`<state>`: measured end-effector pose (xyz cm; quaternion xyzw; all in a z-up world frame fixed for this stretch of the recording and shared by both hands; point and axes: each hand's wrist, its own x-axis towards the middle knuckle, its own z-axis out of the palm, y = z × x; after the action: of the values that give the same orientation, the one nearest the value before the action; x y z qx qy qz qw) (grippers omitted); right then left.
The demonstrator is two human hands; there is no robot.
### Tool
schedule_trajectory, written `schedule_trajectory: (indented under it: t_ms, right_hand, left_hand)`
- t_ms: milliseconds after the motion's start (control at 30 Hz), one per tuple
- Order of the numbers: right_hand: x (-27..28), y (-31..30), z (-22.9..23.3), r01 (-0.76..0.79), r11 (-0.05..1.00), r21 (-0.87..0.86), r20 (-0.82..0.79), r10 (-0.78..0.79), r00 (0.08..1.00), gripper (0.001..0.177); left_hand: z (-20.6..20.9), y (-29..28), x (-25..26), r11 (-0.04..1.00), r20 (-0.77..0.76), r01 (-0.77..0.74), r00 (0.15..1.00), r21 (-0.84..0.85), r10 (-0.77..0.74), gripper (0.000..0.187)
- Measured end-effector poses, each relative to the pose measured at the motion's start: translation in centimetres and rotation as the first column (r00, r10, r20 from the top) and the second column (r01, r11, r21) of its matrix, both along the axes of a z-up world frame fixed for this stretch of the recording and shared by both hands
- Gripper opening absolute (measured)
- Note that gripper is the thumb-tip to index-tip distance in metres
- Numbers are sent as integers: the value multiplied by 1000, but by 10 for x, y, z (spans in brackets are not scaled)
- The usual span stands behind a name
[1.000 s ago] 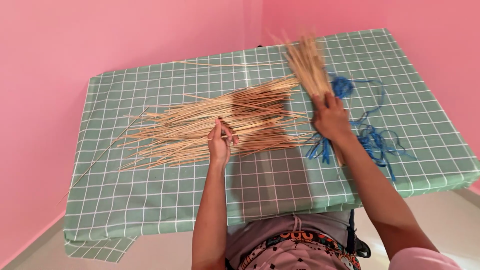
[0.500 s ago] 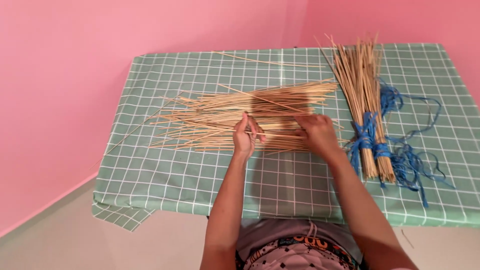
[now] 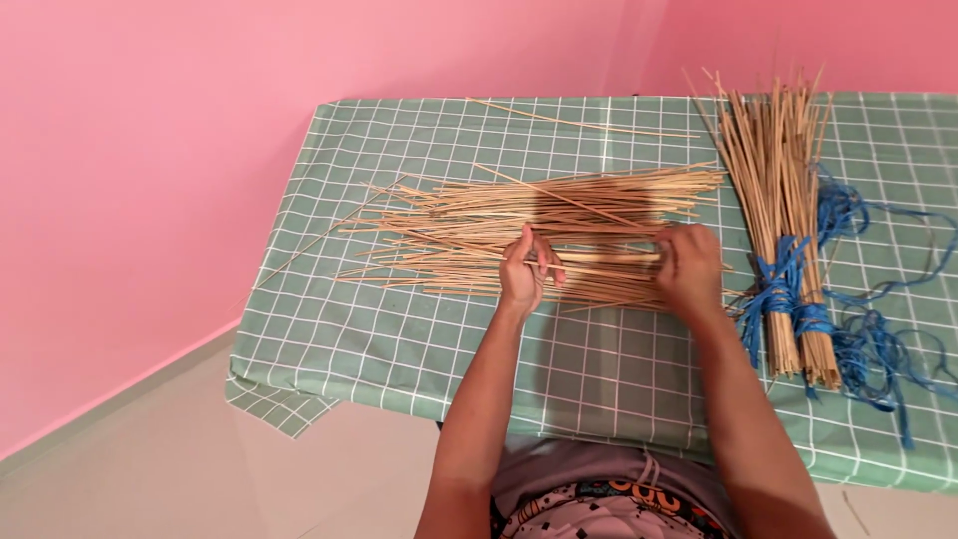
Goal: Bundling a group of thin wooden sticks together using a blue plastic ribbon
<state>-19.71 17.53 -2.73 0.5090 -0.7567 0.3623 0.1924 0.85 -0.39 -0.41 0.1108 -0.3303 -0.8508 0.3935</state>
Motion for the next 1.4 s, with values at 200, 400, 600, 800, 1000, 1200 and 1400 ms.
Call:
schedule_trajectory:
  t_ms: [200, 400, 600, 800, 1000, 1200, 1400]
  right_hand:
    - [-6, 9, 9, 58, 992, -112, 43, -53, 998, 14]
    - [-30, 12, 9, 154, 906, -394, 38, -151, 988, 15]
    - [16, 13, 63, 231, 760, -607, 469, 108, 877, 10]
    - [-6, 21, 53, 431, 590, -683, 677, 290, 677, 13]
    - [-4, 18, 54, 499, 562, -660, 743, 386, 547, 20]
    - [25, 2, 45, 211, 788, -579, 592, 228, 773, 11]
    - [61, -4, 46, 33, 965, -260, 562, 124, 818, 16]
  left_hand:
    - [0, 1, -3, 1000, 20, -4, 1000, -22, 4, 67]
    - [-9, 1, -6, 999, 29, 7, 1000, -52, -5, 69]
    - [12, 4, 4, 992, 115, 53, 993, -117, -39, 63]
    - [11, 3, 4, 994, 142, 48, 989, -101, -33, 64]
    - [18, 3, 4, 989, 204, 92, 977, -119, -66, 72]
    - [19, 9, 0, 987, 161, 30, 987, -161, -3, 55]
    - [-9, 0, -8, 988, 212, 69, 977, -138, -39, 60]
